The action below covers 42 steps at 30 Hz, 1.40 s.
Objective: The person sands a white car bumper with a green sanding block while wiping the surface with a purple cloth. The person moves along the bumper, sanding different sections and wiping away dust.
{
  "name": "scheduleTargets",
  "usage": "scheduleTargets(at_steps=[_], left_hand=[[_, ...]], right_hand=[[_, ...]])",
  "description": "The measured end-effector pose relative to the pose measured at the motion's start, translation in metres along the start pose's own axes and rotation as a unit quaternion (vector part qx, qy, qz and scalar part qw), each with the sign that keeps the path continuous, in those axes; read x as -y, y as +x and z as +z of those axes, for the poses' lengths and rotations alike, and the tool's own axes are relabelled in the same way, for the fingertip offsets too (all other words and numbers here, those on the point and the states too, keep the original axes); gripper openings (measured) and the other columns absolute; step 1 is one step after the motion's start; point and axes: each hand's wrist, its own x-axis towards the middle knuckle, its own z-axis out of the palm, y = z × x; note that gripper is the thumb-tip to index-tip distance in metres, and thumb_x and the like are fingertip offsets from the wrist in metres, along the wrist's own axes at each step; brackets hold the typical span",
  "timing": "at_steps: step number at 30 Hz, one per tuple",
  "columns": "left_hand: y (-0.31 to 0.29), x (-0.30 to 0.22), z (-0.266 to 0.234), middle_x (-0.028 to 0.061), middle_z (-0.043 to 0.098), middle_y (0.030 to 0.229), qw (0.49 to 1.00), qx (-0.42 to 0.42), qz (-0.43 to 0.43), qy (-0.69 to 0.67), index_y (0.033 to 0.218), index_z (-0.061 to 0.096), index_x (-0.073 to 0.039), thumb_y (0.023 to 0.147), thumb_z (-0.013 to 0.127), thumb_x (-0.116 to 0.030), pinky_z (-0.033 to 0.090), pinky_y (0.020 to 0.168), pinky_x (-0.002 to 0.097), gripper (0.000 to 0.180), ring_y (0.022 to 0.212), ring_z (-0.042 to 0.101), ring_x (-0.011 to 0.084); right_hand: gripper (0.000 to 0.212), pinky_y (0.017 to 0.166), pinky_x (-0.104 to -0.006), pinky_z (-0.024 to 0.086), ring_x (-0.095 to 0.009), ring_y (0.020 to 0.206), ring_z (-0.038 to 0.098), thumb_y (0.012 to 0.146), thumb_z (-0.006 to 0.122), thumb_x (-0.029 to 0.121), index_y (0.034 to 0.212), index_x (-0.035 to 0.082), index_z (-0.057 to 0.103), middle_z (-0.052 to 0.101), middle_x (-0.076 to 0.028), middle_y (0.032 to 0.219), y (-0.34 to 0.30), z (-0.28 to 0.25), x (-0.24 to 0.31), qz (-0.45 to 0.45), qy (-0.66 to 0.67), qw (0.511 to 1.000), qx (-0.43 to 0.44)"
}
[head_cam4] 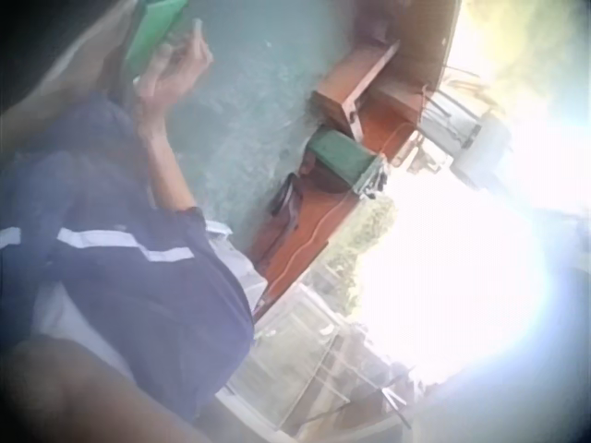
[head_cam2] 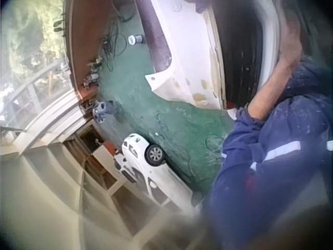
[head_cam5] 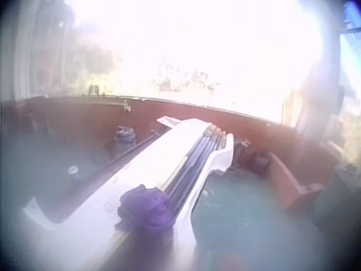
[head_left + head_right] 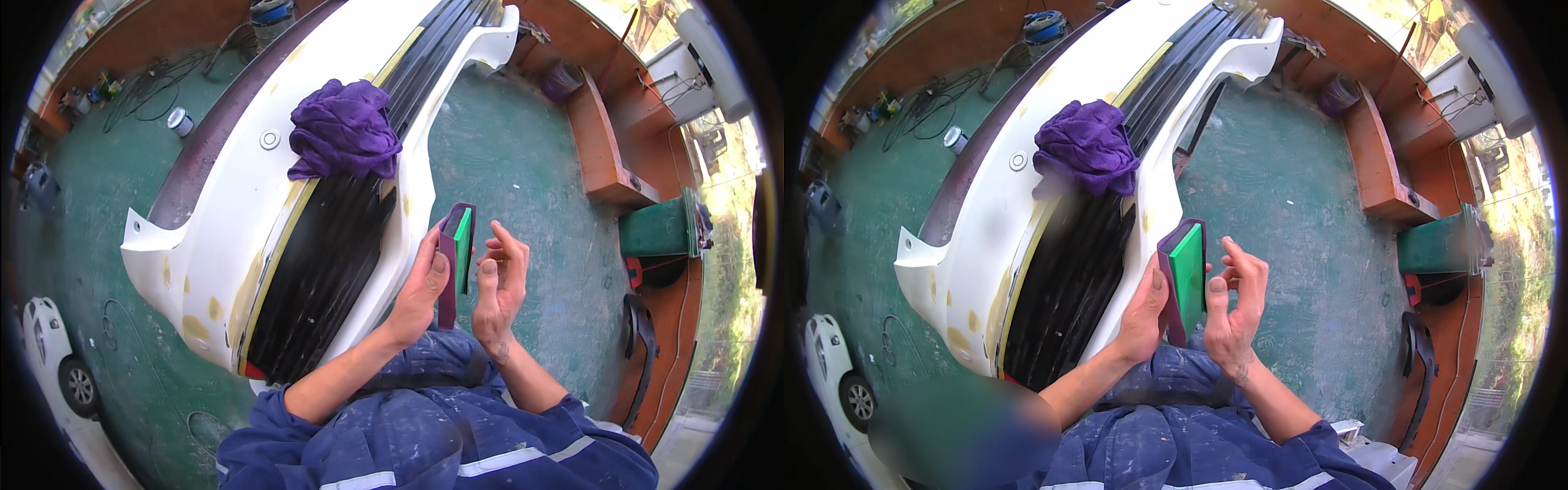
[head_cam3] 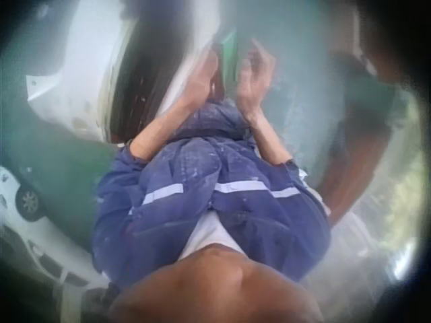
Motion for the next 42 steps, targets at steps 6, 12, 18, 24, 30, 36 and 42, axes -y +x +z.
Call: scheduleTargets(at_steps=[6, 12, 18, 24, 30, 36, 42], left_hand=[[-0.002, 0.019, 0.032, 0.0134, 0.047, 0.171, 0.994, -0.055, -0.06, -0.068, 0.175, 0.029, -0.006, 0.119, 0.012, -0.063, 0.034, 0.133, 0.0423, 0.081, 0.158, 0.045, 0.0255], [-0.018, 0.0, 0.042, 0.0103, 0.038, 0.176, 0.994, -0.051, -0.078, -0.059, 0.176, 0.026, -0.008, 0.118, 0.016, -0.064, 0.031, 0.135, 0.0441, 0.08, 0.161, 0.038, 0.0248], [-0.013, 0.014, 0.032, 0.0157, 0.016, 0.182, 0.999, -0.035, 0.016, 0.016, 0.179, 0.007, -0.007, 0.119, 0.035, -0.061, 0.015, 0.138, 0.0453, 0.085, 0.17, 0.016, 0.0313], [0.004, -0.033, -0.053, 0.0198, 0.042, 0.167, 0.983, -0.005, -0.025, 0.181, 0.166, 0.042, -0.004, 0.113, 0.068, -0.04, 0.04, 0.124, 0.0474, 0.069, 0.149, 0.051, 0.0323], [0.077, -0.141, -0.108, 0.0122, 0.048, 0.17, 0.524, -0.071, 0.376, 0.761, 0.157, 0.064, -0.021, 0.101, 0.075, -0.052, 0.026, 0.131, 0.0599, 0.066, 0.16, 0.038, 0.0399], [0.115, -0.132, -0.141, 0.0092, 0.046, 0.17, 0.521, -0.014, 0.331, 0.787, 0.156, 0.064, -0.034, 0.095, 0.077, -0.058, 0.024, 0.13, 0.0623, 0.068, 0.16, 0.036, 0.0374], [0.111, -0.131, -0.138, 0.0065, 0.045, 0.171, 0.537, -0.025, 0.333, 0.775, 0.156, 0.064, -0.033, 0.092, 0.081, -0.049, 0.022, 0.132, 0.0577, 0.068, 0.16, 0.036, 0.0358]], right_hand=[[0.072, 0.128, -0.0496, 0.026, -0.037, 0.159, 0.032, 0.117, 0.041, 0.046, 0.169, -0.003, 0.046, 0.031, -0.024, 0.174, 0.003, 0.017, 0.008, 0.05, 0.021, 0.998, 0.011], [0.073, 0.129, -0.06, 0.021, -0.042, 0.163, 0.025, 0.116, 0.041, 0.049, 0.17, -0.001, 0.046, 0.02, -0.027, 0.18, 0.005, -0.001, -0.013, -0.156, -0.036, 0.986, 0.055], [0.079, 0.134, -0.0509, 0.024, -0.041, 0.165, 0.028, 0.117, 0.05, 0.047, 0.174, -0.004, 0.031, 0.03, -0.028, 0.177, -0.005, 0.004, 0.001, -0.016, 0.152, 0.979, 0.133], [0.075, 0.125, -0.0475, 0.039, -0.037, 0.152, 0.045, 0.114, 0.062, 0.041, 0.172, 0.0, 0.039, 0.045, -0.025, 0.166, 0.001, 0.019, 0.009, 0.091, 0.183, 0.966, 0.16], [0.079, 0.103, -0.0481, 0.055, -0.041, 0.121, 0.064, 0.091, 0.085, 0.019, 0.163, 0.008, 0.056, 0.061, -0.022, 0.129, 0.022, 0.058, -0.009, -0.016, -0.128, 0.989, 0.068], [0.068, 0.086, -0.0487, 0.06, -0.041, 0.108, 0.066, 0.088, 0.088, 0.027, 0.15, 0.006, 0.069, 0.063, -0.021, 0.125, 0.022, 0.073, -0.001, -0.117, -0.292, 0.948, 0.052], [0.06, 0.084, -0.0484, 0.058, -0.039, 0.108, 0.063, 0.093, 0.083, 0.029, 0.145, 0.002, 0.071, 0.061, -0.021, 0.12, 0.043, 0.086, 0.012, -0.092, -0.322, 0.941, 0.043]])
